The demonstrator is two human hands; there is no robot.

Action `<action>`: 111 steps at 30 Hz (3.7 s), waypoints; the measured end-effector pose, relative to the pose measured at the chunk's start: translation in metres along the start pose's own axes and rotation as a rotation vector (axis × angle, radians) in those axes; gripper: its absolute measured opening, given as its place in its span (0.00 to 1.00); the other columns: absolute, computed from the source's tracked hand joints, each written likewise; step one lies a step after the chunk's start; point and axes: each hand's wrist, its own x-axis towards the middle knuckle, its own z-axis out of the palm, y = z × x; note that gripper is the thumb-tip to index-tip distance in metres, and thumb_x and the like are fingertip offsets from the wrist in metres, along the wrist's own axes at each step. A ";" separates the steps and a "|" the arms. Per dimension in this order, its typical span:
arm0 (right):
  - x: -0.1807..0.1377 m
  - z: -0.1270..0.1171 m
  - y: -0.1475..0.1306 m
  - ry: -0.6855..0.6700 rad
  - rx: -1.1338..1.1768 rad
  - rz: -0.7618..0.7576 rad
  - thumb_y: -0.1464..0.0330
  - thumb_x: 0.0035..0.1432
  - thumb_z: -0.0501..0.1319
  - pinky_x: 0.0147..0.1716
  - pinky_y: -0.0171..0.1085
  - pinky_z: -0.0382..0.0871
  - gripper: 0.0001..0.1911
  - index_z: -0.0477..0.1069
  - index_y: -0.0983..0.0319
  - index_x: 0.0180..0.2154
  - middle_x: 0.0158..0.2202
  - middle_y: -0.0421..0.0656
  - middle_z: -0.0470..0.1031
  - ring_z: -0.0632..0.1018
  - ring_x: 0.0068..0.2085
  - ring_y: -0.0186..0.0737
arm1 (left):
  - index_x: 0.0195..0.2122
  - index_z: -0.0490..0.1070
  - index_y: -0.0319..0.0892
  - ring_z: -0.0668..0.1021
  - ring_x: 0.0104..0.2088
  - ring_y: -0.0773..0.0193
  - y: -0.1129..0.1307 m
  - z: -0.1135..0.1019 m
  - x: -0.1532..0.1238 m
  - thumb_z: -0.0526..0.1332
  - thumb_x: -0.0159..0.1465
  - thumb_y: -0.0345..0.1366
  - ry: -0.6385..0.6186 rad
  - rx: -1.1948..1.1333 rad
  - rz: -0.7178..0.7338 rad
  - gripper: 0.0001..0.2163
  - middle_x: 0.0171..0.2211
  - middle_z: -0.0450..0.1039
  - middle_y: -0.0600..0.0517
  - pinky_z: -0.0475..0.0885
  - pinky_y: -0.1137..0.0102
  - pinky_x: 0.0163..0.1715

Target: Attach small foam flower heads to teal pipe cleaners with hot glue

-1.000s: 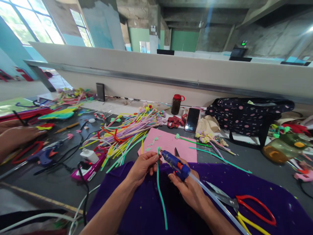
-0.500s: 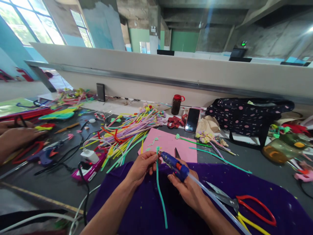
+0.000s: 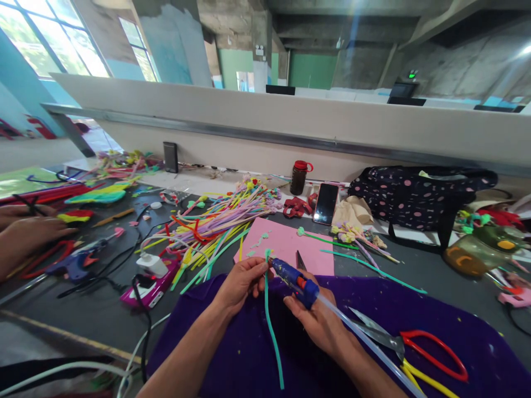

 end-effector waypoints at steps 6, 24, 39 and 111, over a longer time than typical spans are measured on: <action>-0.001 0.000 0.001 -0.020 -0.004 0.043 0.61 0.55 0.54 0.24 0.34 0.61 0.17 0.63 0.63 0.45 0.22 0.38 0.65 0.67 0.23 0.36 | 0.29 0.69 0.35 0.67 0.14 0.76 -0.001 0.001 0.000 0.61 0.52 0.41 -0.003 -0.007 -0.016 0.12 0.23 0.71 0.52 0.57 0.81 0.10; 0.000 0.003 0.005 -0.006 0.015 0.001 0.62 0.54 0.55 0.26 0.33 0.63 0.17 0.63 0.63 0.44 0.26 0.39 0.67 0.68 0.26 0.35 | 0.31 0.70 0.36 0.67 0.14 0.77 -0.004 -0.002 0.001 0.62 0.52 0.41 -0.032 -0.069 -0.043 0.12 0.23 0.71 0.52 0.57 0.82 0.10; 0.033 -0.055 0.048 0.209 0.515 0.444 0.58 0.47 0.60 0.19 0.29 0.59 0.18 0.70 0.65 0.35 0.20 0.38 0.65 0.66 0.20 0.30 | 0.33 0.71 0.36 0.67 0.14 0.78 0.005 -0.003 0.007 0.63 0.51 0.38 0.025 -0.086 -0.062 0.11 0.24 0.72 0.52 0.58 0.82 0.10; 0.089 -0.012 -0.020 -0.312 0.501 0.000 0.68 0.48 0.60 0.24 0.29 0.62 0.05 0.69 0.64 0.28 0.23 0.37 0.68 0.67 0.23 0.29 | 0.31 0.70 0.36 0.62 0.11 0.79 0.003 -0.001 0.000 0.60 0.53 0.36 -0.057 -0.293 -0.249 0.09 0.20 0.71 0.53 0.51 0.82 0.08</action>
